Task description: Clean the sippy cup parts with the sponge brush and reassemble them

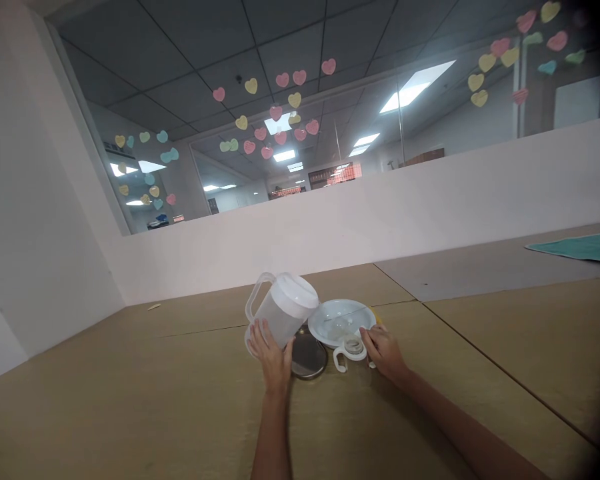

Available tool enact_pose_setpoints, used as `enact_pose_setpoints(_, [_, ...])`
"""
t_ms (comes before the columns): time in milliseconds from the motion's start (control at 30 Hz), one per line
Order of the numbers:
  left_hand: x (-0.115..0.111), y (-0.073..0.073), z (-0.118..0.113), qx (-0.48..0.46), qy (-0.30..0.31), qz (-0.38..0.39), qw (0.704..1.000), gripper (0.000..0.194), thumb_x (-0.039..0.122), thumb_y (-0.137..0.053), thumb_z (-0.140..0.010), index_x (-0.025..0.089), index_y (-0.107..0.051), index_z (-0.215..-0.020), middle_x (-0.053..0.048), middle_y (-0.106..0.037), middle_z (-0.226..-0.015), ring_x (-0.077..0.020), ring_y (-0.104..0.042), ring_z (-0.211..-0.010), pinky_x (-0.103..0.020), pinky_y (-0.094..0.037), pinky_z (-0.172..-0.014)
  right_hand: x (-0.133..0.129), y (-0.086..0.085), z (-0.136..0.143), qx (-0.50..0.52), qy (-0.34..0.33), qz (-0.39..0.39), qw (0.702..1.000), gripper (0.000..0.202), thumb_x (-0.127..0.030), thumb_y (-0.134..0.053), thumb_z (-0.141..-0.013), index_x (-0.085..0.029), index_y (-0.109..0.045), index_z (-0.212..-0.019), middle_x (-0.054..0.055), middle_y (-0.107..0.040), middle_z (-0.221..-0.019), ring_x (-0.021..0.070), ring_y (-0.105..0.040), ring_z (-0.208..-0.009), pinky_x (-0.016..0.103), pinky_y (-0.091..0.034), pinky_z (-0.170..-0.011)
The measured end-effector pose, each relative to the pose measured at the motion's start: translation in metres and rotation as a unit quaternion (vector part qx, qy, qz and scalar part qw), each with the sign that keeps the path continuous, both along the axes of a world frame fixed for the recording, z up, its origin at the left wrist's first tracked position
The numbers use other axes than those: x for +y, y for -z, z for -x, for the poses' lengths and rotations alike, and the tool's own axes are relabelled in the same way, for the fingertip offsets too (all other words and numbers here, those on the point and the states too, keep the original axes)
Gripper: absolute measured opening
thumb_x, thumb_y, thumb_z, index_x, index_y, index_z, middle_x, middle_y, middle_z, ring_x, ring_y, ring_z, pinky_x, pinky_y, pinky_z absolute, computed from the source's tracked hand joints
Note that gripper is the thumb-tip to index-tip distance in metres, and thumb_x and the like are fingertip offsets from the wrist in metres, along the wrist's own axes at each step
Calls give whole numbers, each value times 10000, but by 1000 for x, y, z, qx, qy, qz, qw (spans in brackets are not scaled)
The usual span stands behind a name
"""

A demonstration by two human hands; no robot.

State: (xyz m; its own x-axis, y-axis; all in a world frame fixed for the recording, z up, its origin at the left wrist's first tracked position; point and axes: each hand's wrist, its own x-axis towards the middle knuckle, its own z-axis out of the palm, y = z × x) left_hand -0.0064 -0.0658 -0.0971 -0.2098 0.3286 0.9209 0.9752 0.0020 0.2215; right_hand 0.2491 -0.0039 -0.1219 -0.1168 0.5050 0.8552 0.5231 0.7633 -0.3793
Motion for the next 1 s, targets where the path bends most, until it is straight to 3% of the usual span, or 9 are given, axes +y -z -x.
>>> enact_pose_setpoints(200, [-5, -5, -4, -60, 49, -27, 997, 960, 457, -607, -740, 90, -34, -1417, -249, -229, -1409, -335, -239, -1315, -473, -301, -1049, 1, 1, 0, 1, -2, -3, 1000, 450, -302, -354, -912, -200, -423, -479, -9, -461, -470, 117, -401, -512, 264, -326, -633])
enact_pose_setpoints(367, [-4, -2, -4, -13, 75, -39, 996, 1004, 444, -652, -706, 86, -37, -1414, -262, -259, -1395, -345, -267, -1308, -478, -339, -1028, 0, 0, 0, 0, -3, 5, 1000, 465, -319, -331, -916, -203, -430, -476, -5, -469, -471, 118, -408, -509, 267, -328, -627])
enact_pose_setpoints(600, [-1, -1, -4, 81, 140, -40, 986, 927, 306, -645, -736, 131, -27, -1404, -257, -202, -1425, -339, -191, -1342, -559, -280, -1041, -2, -4, 0, -9, 1, 12, 1000, 484, -342, -307, -922, -199, -424, -474, 2, -476, -473, 120, -427, -513, 269, -330, -633])
enact_pose_setpoints(1000, [3, 2, -4, 49, 201, -43, 977, 745, 251, -554, -792, 174, -97, -1375, -208, -136, -1459, -293, -131, -1368, -568, -171, -1088, 0, -3, 0, -3, 1, 6, 1000, 465, -330, -332, -913, -197, -466, -489, 4, -488, -486, 121, -423, -521, 268, -329, -626])
